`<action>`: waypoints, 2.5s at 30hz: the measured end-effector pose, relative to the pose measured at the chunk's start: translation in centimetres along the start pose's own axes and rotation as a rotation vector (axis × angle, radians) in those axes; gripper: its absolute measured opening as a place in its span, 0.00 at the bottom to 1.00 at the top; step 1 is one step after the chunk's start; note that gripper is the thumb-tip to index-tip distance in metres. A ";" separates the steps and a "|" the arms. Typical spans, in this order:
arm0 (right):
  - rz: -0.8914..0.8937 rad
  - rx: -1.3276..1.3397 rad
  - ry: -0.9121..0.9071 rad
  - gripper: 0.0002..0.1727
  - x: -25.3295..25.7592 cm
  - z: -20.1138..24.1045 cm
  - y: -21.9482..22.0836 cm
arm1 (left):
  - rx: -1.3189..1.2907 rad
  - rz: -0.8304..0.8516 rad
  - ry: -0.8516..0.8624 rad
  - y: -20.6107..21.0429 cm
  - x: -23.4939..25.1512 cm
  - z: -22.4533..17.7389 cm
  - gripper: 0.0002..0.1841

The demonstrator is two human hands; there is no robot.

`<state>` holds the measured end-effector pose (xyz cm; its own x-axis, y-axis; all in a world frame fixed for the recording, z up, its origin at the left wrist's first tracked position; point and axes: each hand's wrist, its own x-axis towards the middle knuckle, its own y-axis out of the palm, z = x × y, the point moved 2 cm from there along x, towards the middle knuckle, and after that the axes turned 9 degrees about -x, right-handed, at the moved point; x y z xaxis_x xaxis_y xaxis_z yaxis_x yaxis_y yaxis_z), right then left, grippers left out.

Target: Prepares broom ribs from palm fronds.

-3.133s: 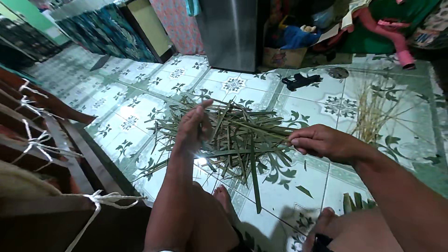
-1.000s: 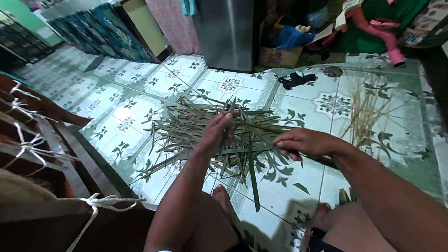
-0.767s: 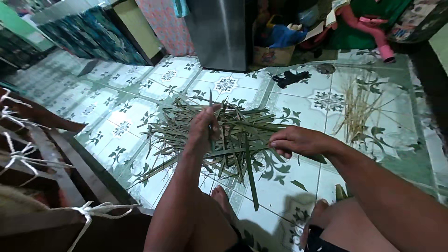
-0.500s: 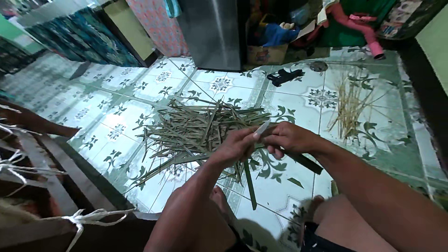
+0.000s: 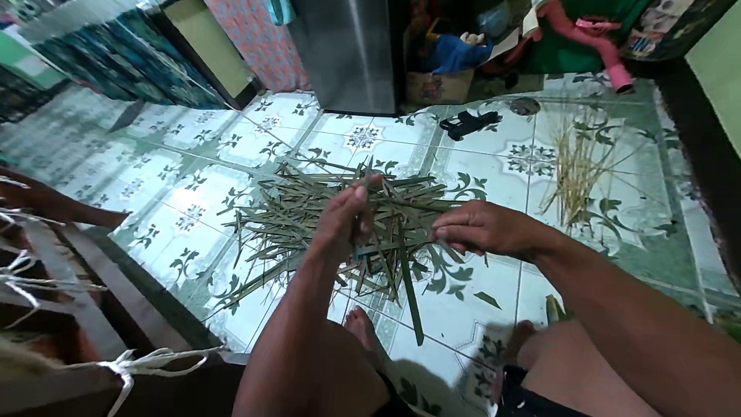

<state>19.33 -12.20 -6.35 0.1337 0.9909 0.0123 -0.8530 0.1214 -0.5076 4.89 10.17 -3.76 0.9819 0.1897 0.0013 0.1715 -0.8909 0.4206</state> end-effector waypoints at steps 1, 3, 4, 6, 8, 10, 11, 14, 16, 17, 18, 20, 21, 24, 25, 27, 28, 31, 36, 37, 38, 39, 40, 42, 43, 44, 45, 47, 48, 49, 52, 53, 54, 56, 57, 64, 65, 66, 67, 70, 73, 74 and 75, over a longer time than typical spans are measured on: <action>0.008 -0.025 -0.011 0.17 0.0 -0.1 0.0 | -0.016 0.001 0.004 -0.1 -0.1 0.1 0.23; 0.017 -0.065 -0.018 0.17 0.1 -0.3 0.1 | 0.024 0.010 -0.041 0.2 -0.4 1.0 0.23; 0.020 -0.080 -0.019 0.17 0.1 -0.3 0.1 | 0.051 0.010 -0.065 0.6 -0.5 1.3 0.22; 0.020 -0.095 -0.028 0.18 0.0 -0.1 -0.2 | 0.073 -0.002 -0.059 0.6 -0.6 0.7 0.21; 0.023 -0.103 -0.048 0.17 -0.3 0.0 -0.3 | 0.061 -0.034 0.032 -0.5 -0.9 -0.9 0.21; 0.029 -0.125 -0.064 0.17 -0.2 -0.1 -0.3 | 0.012 -0.031 0.124 -1.8 -1.1 -2.1 0.22; 0.028 -0.140 -0.067 0.17 -0.2 -0.2 -0.3 | -0.008 -0.036 0.143 -2.0 -1.1 -2.2 0.22; 0.025 -0.220 -0.077 0.18 -0.1 -0.6 -0.4 | -0.018 -0.060 0.094 -1.6 -1.4 -1.5 0.24; 0.023 -0.251 -0.073 0.18 -0.2 -0.6 -0.7 | -0.011 -0.065 0.087 -1.7 -1.4 -1.6 0.24; 0.025 -0.261 -0.075 0.18 -0.3 -0.7 -0.8 | 0.003 -0.075 0.121 -2.1 -1.6 -2.2 0.23; 0.033 -0.281 -0.083 0.18 -0.6 -0.9 -0.9 | 0.004 -0.094 0.171 -2.9 -1.9 -3.0 0.22; 0.051 -0.320 -0.080 0.18 -1.1 -1.5 -1.1 | -0.065 -0.166 0.285 -4.8 -2.3 -4.8 0.20; 0.057 -0.314 -0.067 0.18 -1.3 -1.7 -1.3 | -0.102 -0.200 0.327 -5.6 -2.5 -5.5 0.21; 0.064 -0.286 -0.014 0.18 -1.5 -2.1 -1.4 | -0.099 -0.198 0.316 -6.6 -3.2 -5.3 0.22; 0.063 -0.278 -0.001 0.18 -1.5 -2.1 -1.3 | -0.062 -0.169 0.263 -6.2 -3.2 -4.6 0.22; 0.048 -0.265 0.018 0.18 -1.2 -1.8 -1.0 | 0.006 -0.100 0.101 -4.8 -2.5 -2.7 0.23; 0.035 -0.267 0.012 0.18 -1.0 -1.6 -0.8 | 0.054 -0.077 0.032 -3.7 -2.2 -1.9 0.23; 0.015 -0.282 -0.020 0.18 -0.8 -1.3 -1.0 | 0.088 -0.044 0.034 -2.4 -2.0 -2.1 0.22; 0.018 -0.315 -0.035 0.18 -1.5 -2.2 -1.6 | -0.058 -0.132 0.258 -5.7 -3.2 -4.6 0.21; 0.023 -0.323 -0.026 0.18 -1.6 -2.2 -1.6 | -0.060 -0.124 0.230 -5.7 -3.2 -4.3 0.22; 0.025 -0.331 -0.023 0.18 -1.6 -2.2 -1.6 | -0.039 -0.098 0.172 -5.3 -3.1 -3.7 0.22; 0.024 -0.337 -0.027 0.18 -1.5 -2.2 -1.7 | -0.013 -0.070 0.105 -4.7 -2.9 -3.0 0.23; 0.022 -0.339 -0.025 0.18 -1.5 -2.1 -1.7 | 0.018 -0.059 0.051 -4.0 -2.6 -2.4 0.23; 0.018 -0.303 0.019 0.17 -1.6 -1.8 -1.8 | 0.054 -0.048 0.004 -3.1 -2.3 -1.9 0.22; 0.014 -0.262 0.061 0.16 -1.6 -1.7 -1.8 | 0.058 -0.050 0.005 -2.9 -2.2 -1.8 0.21; 0.011 -0.217 0.110 0.16 -1.6 -1.5 -1.7 | 0.056 -0.053 0.011 -2.8 -2.0 -1.7 0.21; 0.011 -0.165 0.151 0.15 -1.6 -1.4 -1.6 | 0.058 -0.060 0.018 -2.7 -1.9 -1.6 0.21; 0.003 -0.065 0.197 0.16 -1.4 -1.2 -1.3 | 0.073 -0.074 0.016 -2.1 -1.6 -1.1 0.21; -0.004 -0.027 0.204 0.16 -1.2 -1.1 -1.1 | 0.081 -0.071 0.007 -1.9 -1.4 -0.7 0.21; -0.013 -0.006 0.200 0.16 -1.0 -1.2 -0.9 | 0.087 -0.067 -0.004 -1.6 -1.3 -0.3 0.21; -0.097 -0.014 0.161 0.14 -0.4 -1.2 -0.3 | 0.110 -0.064 -0.045 -0.8 -0.9 0.9 0.20; -0.126 -0.025 0.138 0.13 -0.2 -1.2 -0.1 | 0.123 -0.044 -0.067 -0.5 -0.8 1.3 0.20; -0.156 -0.039 0.112 0.13 0.0 -1.2 0.1 | 0.142 -0.020 -0.095 -0.1 -0.8 1.7 0.20; -0.200 -0.101 0.046 0.13 0.2 -1.2 0.2 | 0.163 0.031 -0.137 0.6 -0.7 2.0 0.20; -0.216 -0.139 0.024 0.14 0.1 -1.2 0.1 | 0.152 0.031 -0.129 0.7 -0.8 1.6 0.21; -0.252 -0.278 0.005 0.14 -0.6 -2.2 -0.7 | -0.032 -0.040 0.058 -1.9 -1.7 -1.2 0.22; -0.252 -0.289 0.000 0.14 -0.5 -2.2 -0.6 | -0.002 -0.037 0.025 -1.6 -1.6 -0.6 0.22; -0.249 -0.292 -0.006 0.14 -0.5 -2.2 -0.6 | 0.029 -0.037 -0.002 -1.3 -1.6 -0.3 0.22; -0.245 -0.287 -0.015 0.14 -0.5 -2.2 -0.7 | 0.044 -0.047 -0.011 -1.2 -1.6 -0.4 0.21; -0.231 -0.278 -0.023 0.14 -0.8 -2.3 -1.4 | -0.010 -0.049 0.113 -3.0 -2.3 -2.7 0.21; -0.225 -0.296 -0.024 0.14 -1.0 -2.7 -1.8 | -0.101 -0.073 0.212 -4.7 -2.6 -3.6 0.22; -0.219 -0.310 -0.025 0.14 -1.0 -2.9 -1.8 | -0.113 -0.078 0.198 -4.7 -2.5 -3.4 0.22; -0.213 -0.321 -0.024 0.14 -1.0 -3.0 -1.8 | -0.105 -0.090 0.183 -4.5 -2.6 -3.2 0.22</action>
<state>22.23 -13.53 -8.06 0.2757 0.9470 0.1650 -0.6055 0.3044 -0.7353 1.34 15.03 -2.72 0.9305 0.3462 0.1198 0.2387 -0.8211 0.5185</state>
